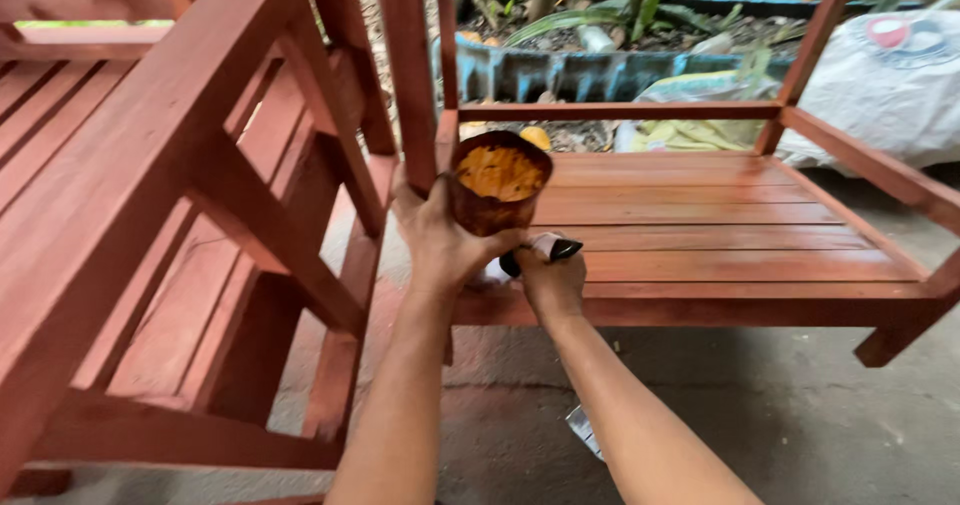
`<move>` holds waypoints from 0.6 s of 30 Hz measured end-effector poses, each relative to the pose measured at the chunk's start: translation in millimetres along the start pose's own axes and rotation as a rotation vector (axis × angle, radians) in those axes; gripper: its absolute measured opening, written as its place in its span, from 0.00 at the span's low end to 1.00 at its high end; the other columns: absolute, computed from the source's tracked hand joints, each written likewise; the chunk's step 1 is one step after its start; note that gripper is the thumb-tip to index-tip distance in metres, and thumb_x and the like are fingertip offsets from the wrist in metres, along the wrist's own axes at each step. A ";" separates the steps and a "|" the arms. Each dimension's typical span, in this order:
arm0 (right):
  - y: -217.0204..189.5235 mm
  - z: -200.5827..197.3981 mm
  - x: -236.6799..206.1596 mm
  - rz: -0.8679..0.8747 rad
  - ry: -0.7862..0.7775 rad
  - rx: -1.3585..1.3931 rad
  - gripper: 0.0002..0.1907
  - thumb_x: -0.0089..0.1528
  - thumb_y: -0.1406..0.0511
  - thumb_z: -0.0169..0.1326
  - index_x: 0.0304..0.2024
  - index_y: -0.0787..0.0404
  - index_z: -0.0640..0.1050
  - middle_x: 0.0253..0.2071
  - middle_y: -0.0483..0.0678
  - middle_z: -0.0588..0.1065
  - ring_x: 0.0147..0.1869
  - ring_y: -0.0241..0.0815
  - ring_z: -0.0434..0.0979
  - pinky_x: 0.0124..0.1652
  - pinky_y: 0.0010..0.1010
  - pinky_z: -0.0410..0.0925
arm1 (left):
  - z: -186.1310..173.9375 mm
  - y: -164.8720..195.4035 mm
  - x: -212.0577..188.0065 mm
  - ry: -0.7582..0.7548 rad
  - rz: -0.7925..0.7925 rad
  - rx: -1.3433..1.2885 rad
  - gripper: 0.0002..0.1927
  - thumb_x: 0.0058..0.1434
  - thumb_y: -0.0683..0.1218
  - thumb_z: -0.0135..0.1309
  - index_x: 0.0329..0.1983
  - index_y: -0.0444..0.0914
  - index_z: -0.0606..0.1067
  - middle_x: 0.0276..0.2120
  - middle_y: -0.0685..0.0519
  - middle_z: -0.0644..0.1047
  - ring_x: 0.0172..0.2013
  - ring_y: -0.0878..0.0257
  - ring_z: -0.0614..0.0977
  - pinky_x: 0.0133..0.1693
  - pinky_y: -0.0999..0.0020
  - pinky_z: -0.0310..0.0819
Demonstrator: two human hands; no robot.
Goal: The person applies wood stain to a red wooden bench, wiping the liquid onto the seat slats and frame with a cloth. They hold a cut plastic bottle of stain in one hand, dipping the cloth and spreading the stain across the wood surface.
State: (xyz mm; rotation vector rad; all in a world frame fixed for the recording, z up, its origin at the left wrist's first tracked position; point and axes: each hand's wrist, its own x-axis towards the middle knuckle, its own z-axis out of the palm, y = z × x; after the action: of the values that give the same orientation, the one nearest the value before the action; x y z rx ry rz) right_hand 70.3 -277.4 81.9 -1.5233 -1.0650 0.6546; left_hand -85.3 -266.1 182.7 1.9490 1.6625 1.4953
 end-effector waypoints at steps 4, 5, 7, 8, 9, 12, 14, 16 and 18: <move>13.1 -56.5 20.4 -0.057 0.036 -0.085 0.05 0.55 0.66 0.62 0.29 0.61 0.79 0.26 0.48 0.80 0.29 0.42 0.81 0.32 0.35 0.73 | 3.2 6.6 4.3 -0.051 -0.091 0.010 0.53 0.24 0.65 0.76 0.54 0.37 0.75 0.60 0.34 0.58 0.63 0.35 0.58 0.64 0.40 0.57; 16.6 -76.5 27.8 -0.014 0.039 -0.101 0.06 0.55 0.66 0.63 0.27 0.62 0.80 0.26 0.49 0.81 0.29 0.42 0.81 0.32 0.37 0.73 | 4.2 8.6 5.4 -0.045 -0.116 0.049 0.52 0.23 0.65 0.76 0.53 0.38 0.76 0.59 0.36 0.59 0.62 0.36 0.59 0.63 0.39 0.57; 25.9 -122.3 41.0 -0.187 0.071 -0.350 0.07 0.55 0.65 0.65 0.28 0.62 0.81 0.27 0.49 0.81 0.30 0.44 0.81 0.33 0.38 0.72 | 4.9 11.7 4.0 -0.032 -0.140 0.112 0.52 0.22 0.64 0.77 0.54 0.40 0.76 0.57 0.37 0.60 0.61 0.36 0.59 0.61 0.35 0.55; 31.0 -145.1 46.4 -0.118 0.111 -0.333 0.07 0.55 0.65 0.65 0.29 0.62 0.81 0.28 0.49 0.81 0.30 0.44 0.81 0.33 0.38 0.72 | 5.8 13.6 4.7 -0.018 -0.134 0.133 0.54 0.22 0.63 0.78 0.56 0.40 0.75 0.56 0.37 0.60 0.60 0.36 0.59 0.60 0.32 0.53; 35.9 -168.1 51.9 -0.049 0.153 -0.314 0.08 0.55 0.64 0.65 0.29 0.63 0.81 0.29 0.49 0.81 0.30 0.44 0.81 0.33 0.39 0.73 | 7.0 15.7 5.6 -0.005 -0.126 0.152 0.56 0.22 0.63 0.79 0.58 0.40 0.75 0.55 0.37 0.60 0.60 0.35 0.59 0.59 0.29 0.51; 49.7 -247.5 65.2 -0.054 0.237 -0.481 0.11 0.57 0.62 0.65 0.33 0.63 0.81 0.30 0.52 0.80 0.32 0.47 0.81 0.36 0.41 0.72 | 7.7 20.8 4.1 0.044 -0.124 0.124 0.51 0.25 0.63 0.77 0.55 0.42 0.75 0.56 0.35 0.60 0.60 0.37 0.61 0.60 0.37 0.60; 55.2 -296.6 74.7 -0.017 0.340 -0.627 0.15 0.57 0.60 0.67 0.36 0.65 0.80 0.32 0.55 0.80 0.35 0.51 0.81 0.37 0.44 0.71 | 5.9 22.4 3.2 0.025 -0.125 0.087 0.55 0.24 0.62 0.76 0.61 0.44 0.73 0.54 0.35 0.61 0.58 0.37 0.61 0.59 0.37 0.61; 56.2 -337.6 82.8 -0.015 0.435 -0.736 0.19 0.56 0.57 0.69 0.38 0.66 0.80 0.36 0.57 0.80 0.39 0.54 0.81 0.39 0.46 0.72 | 5.7 23.4 2.5 0.015 -0.120 0.047 0.57 0.24 0.62 0.76 0.63 0.45 0.73 0.53 0.35 0.61 0.57 0.37 0.62 0.59 0.37 0.61; 57.1 -356.0 86.1 -0.077 0.434 -0.816 0.18 0.57 0.58 0.68 0.42 0.64 0.80 0.39 0.58 0.80 0.42 0.57 0.81 0.41 0.48 0.72 | 4.7 21.8 0.5 0.014 -0.116 0.018 0.57 0.24 0.62 0.76 0.63 0.45 0.73 0.52 0.35 0.62 0.57 0.37 0.62 0.60 0.37 0.60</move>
State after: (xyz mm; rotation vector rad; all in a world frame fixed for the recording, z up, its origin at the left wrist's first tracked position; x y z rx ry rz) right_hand 428.1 -364.9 123.1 -2.1674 -1.0909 -0.2208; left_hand -67.8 -271.5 195.5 1.8205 1.7682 1.4603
